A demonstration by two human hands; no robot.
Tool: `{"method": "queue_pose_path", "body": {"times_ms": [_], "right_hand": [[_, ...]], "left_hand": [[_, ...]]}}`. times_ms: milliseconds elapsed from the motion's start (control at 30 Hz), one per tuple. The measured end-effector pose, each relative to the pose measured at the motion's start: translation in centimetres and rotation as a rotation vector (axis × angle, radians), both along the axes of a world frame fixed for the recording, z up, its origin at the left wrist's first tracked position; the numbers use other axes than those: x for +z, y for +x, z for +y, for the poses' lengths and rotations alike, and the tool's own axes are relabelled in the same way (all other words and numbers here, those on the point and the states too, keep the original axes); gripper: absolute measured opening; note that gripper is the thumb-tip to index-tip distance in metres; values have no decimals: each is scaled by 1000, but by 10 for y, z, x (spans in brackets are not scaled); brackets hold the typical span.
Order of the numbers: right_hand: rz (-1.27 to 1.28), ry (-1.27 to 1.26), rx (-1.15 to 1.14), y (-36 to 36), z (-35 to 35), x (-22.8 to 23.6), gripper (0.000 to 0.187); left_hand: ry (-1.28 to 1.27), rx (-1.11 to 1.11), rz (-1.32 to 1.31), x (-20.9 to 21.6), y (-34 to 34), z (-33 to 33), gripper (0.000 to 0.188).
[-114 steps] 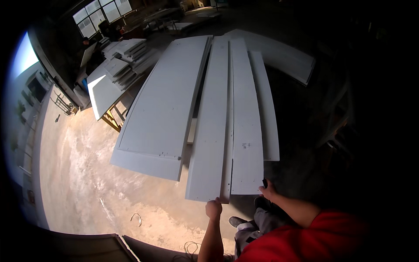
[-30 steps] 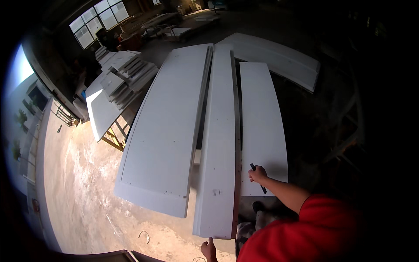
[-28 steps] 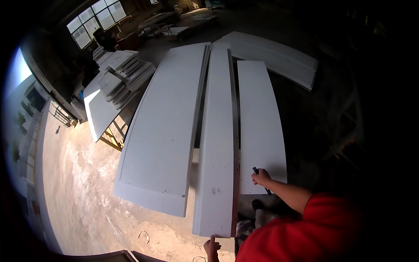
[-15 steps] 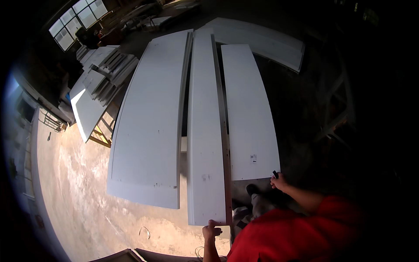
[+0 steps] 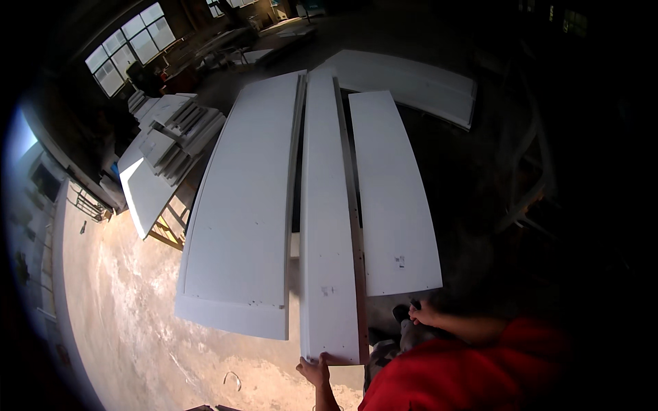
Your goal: The person picks up white panels from a stack, marks them with a marker, and places them onto a green machine table. They handle the panels one at a time, moving between the stack and the machine.
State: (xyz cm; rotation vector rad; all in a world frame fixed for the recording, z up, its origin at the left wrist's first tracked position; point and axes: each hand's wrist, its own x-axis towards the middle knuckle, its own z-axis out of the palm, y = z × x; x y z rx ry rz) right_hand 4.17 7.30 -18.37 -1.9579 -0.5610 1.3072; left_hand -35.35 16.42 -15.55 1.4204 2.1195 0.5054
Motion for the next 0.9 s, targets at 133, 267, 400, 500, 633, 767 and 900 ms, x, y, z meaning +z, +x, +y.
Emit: {"method": "queue_pose_path", "body": {"times_ms": [133,267,400,500,633,767,900], "right_hand": [[-12,-20,103,-11,8,21,15],[16,-14,174,-17,20,34,17],[-22,-28,282,-29,34,35,19],[-44,5,344,-42,49,31,20],[-1,49,355,-57,65,34,24],[-145,-25,415,-65,81,41,34],[-329,-46,363,-81,98,51,45]], "left_hand": [[-13,-150,58,-18,-20,9,61],[-79,-354,159,-19,-32,21,65],[-1,-364,189,-38,-44,24,64],[-24,-441,245,-54,-58,28,63],[-102,-485,287,-33,-45,32,63],[-72,-319,219,-15,-16,8,63],[63,-165,99,-22,-6,-19,56]]}}
